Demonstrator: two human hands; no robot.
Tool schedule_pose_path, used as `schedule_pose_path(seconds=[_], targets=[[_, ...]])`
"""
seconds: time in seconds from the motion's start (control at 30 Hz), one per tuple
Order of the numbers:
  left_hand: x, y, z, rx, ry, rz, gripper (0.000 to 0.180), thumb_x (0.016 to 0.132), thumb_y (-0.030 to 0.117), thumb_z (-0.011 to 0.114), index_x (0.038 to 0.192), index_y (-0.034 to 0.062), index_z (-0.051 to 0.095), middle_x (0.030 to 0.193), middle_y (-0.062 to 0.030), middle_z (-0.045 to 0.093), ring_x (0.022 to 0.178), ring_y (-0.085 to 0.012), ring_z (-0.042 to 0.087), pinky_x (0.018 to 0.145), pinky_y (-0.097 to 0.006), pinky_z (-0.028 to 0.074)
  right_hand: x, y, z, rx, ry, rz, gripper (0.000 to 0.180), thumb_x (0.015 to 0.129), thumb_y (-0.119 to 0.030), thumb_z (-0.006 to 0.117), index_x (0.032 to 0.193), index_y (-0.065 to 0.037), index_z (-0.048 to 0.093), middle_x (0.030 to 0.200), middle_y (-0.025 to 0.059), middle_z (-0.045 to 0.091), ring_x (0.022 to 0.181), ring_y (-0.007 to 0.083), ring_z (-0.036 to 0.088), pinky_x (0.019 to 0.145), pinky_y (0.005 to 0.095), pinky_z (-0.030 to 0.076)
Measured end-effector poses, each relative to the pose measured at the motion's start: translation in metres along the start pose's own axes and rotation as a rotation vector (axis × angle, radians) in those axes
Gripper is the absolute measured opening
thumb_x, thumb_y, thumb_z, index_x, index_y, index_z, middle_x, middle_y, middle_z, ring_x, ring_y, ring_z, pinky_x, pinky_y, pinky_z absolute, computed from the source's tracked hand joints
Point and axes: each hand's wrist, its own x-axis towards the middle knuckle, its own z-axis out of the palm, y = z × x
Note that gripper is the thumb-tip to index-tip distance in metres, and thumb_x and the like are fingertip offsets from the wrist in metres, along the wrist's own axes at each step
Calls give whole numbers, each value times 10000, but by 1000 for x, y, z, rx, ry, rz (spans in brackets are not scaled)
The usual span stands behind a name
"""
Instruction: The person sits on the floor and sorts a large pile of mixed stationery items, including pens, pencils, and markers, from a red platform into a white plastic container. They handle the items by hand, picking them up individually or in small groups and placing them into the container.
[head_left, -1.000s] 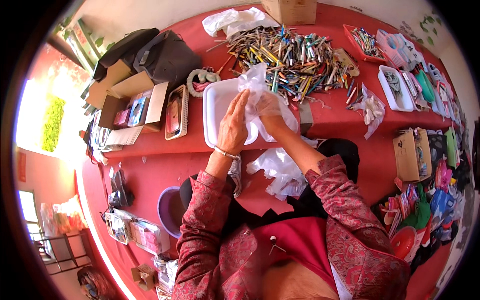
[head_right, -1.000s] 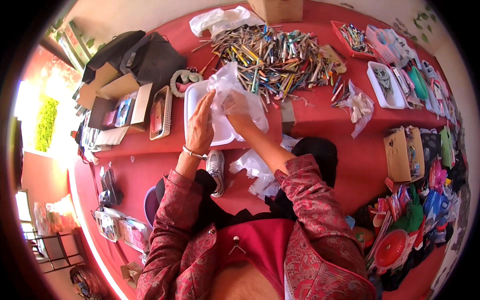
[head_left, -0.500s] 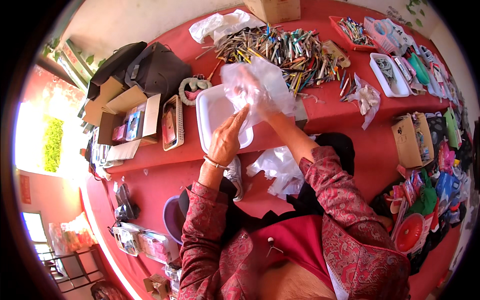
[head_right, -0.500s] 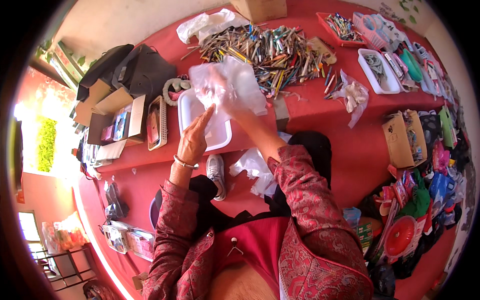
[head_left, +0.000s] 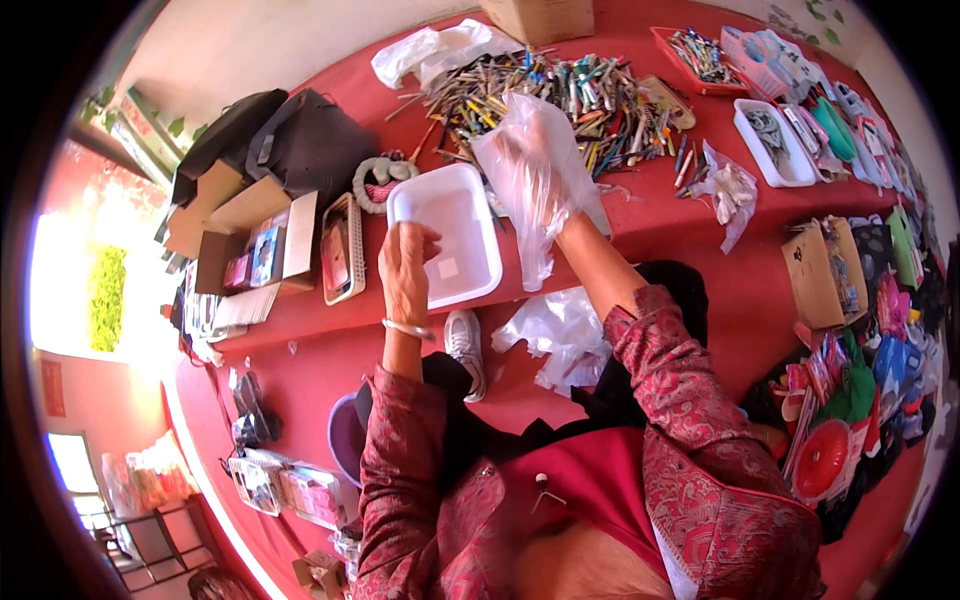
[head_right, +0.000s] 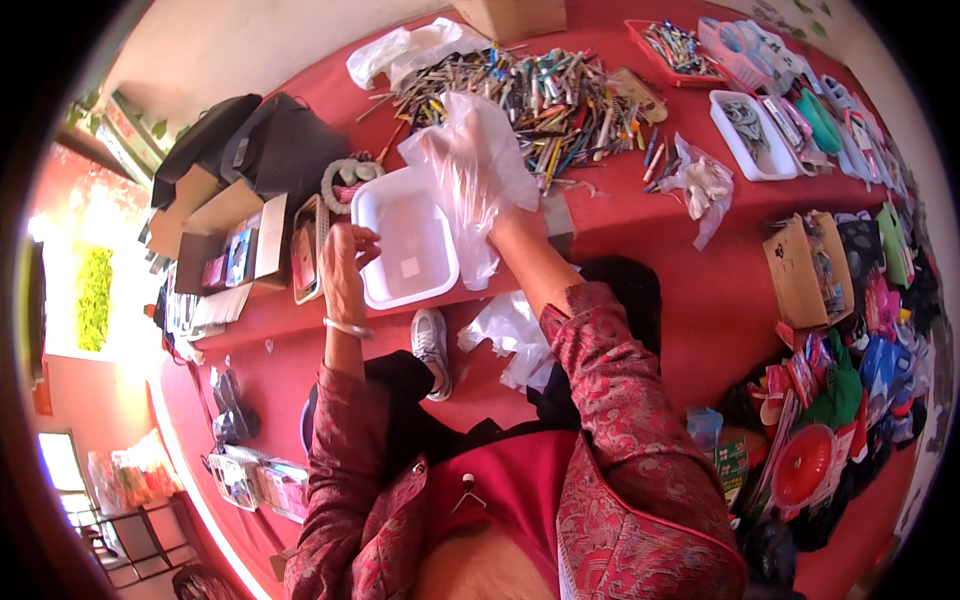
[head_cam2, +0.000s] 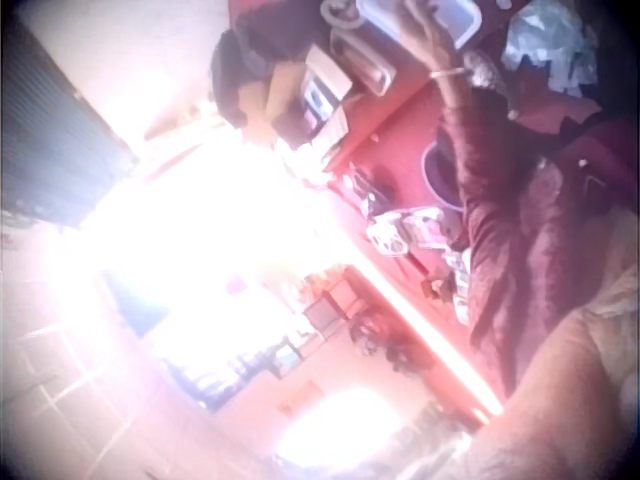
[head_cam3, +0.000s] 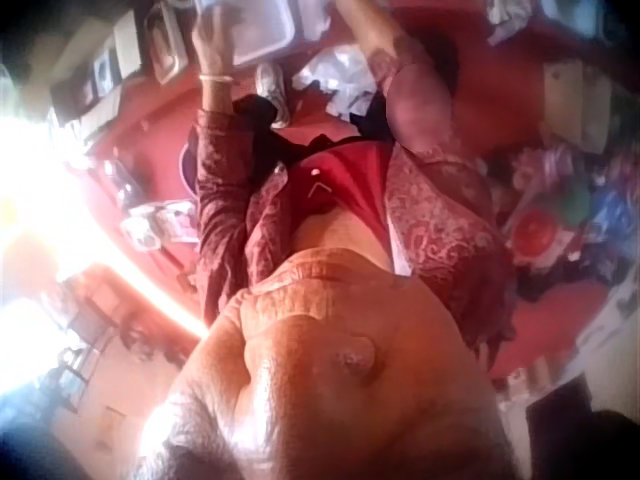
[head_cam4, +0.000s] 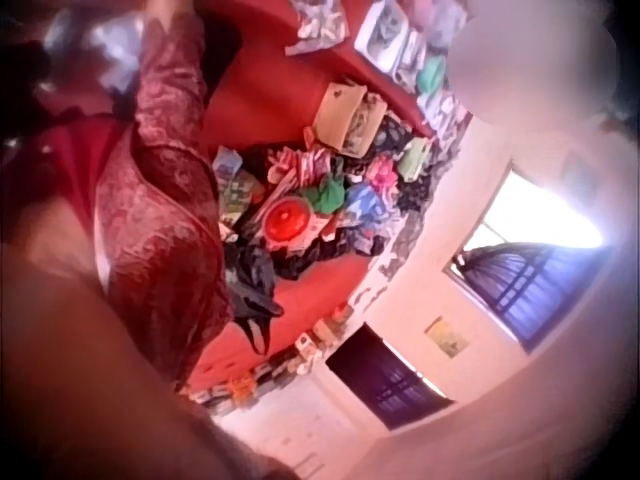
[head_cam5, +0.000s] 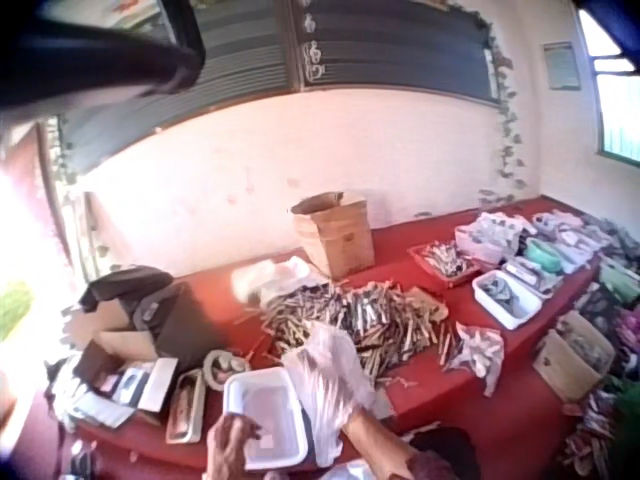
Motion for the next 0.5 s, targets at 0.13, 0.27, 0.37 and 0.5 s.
schedule_pose_path(seconds=[0.13,0.27,0.37,0.5], targets=[[6,-8,5,-40,-54,-146,502,860,482,347,806,3,486,695,-107,564,536,-143,531,553,-257,457,-29,-5,28,-346,-43,-253,857,691,-345,693,1277,50,209,1243,224,346,1162,289,342,968,324,275],[9,-1,7,151,-98,-36,401,878,349,411,749,-18,505,634,-89,557,489,-120,508,486,-235,428,-36,1,32,-515,-94,-401,804,704,-318,666,1284,12,217,1257,236,329,1172,350,327,985,385,247],[7,-3,4,158,-50,-8,294,871,190,420,680,-21,495,592,-67,548,478,-103,485,467,-229,400,-23,-18,18,-448,-67,-429,764,704,-178,624,1310,-26,184,1293,218,291,1170,351,335,977,392,271],[3,-12,-7,11,78,-22,275,839,115,405,604,-18,457,557,-75,550,458,-105,485,446,-229,389,5,-40,-5,-297,40,-320,832,652,-93,605,1332,-30,129,1334,222,232,1177,326,342,969,354,307]])
